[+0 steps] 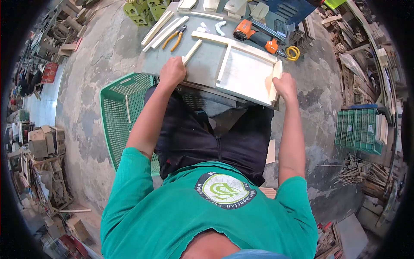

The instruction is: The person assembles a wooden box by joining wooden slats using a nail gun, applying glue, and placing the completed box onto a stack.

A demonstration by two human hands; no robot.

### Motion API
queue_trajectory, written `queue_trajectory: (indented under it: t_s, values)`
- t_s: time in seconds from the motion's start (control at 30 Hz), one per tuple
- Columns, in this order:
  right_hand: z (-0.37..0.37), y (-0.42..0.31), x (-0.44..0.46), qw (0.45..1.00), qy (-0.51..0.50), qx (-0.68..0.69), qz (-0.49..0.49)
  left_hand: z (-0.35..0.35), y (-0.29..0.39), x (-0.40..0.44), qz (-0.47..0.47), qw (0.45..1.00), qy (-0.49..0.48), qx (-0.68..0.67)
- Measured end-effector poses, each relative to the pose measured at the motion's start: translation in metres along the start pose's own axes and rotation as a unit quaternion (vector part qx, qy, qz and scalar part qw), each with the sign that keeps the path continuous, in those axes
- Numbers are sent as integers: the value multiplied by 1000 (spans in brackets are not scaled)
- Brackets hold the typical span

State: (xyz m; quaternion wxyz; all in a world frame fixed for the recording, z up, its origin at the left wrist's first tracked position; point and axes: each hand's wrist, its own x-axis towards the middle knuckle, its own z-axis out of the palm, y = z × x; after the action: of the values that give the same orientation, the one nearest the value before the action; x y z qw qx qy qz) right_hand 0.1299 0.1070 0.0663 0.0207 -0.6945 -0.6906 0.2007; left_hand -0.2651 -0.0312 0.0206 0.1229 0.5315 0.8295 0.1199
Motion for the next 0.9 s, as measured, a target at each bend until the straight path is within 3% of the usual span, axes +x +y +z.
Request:
queue_trajectory:
  t_s: [0.17, 0.23, 0.27, 0.4, 0.5, 0.63, 0.77, 0.83, 0.9]
  values:
    - [-28, 3, -23, 996, 61, 64, -5, 6, 9, -12, 100, 995, -4, 21]
    - [-49, -7, -43, 968, 143, 207, -20, 12, 28, -19, 188, 982, -21, 8]
    - [-55, -13, -49, 965, 169, 200, -12, 21, 39, -21, 210, 977, -18, 21]
    - [-29, -8, -37, 933, 209, 289, -37, 38, 85, -38, 285, 958, -4, -21]
    - [0, -21, -40, 914, 271, 290, -78, 21, 106, -73, 240, 968, -37, -59]
    - [23, -56, -63, 925, 238, 289, -65, 5, 88, -95, 169, 971, -15, -169]
    - [38, -76, -82, 932, 212, 282, -78, -33, 70, -75, -13, 976, 25, -217]
    - [45, -73, -80, 929, 234, 271, -96, -37, 59, -60, -30, 974, -17, -222]
    - [40, -72, -85, 951, 182, 242, -67, -28, 51, -52, -21, 971, -15, -239]
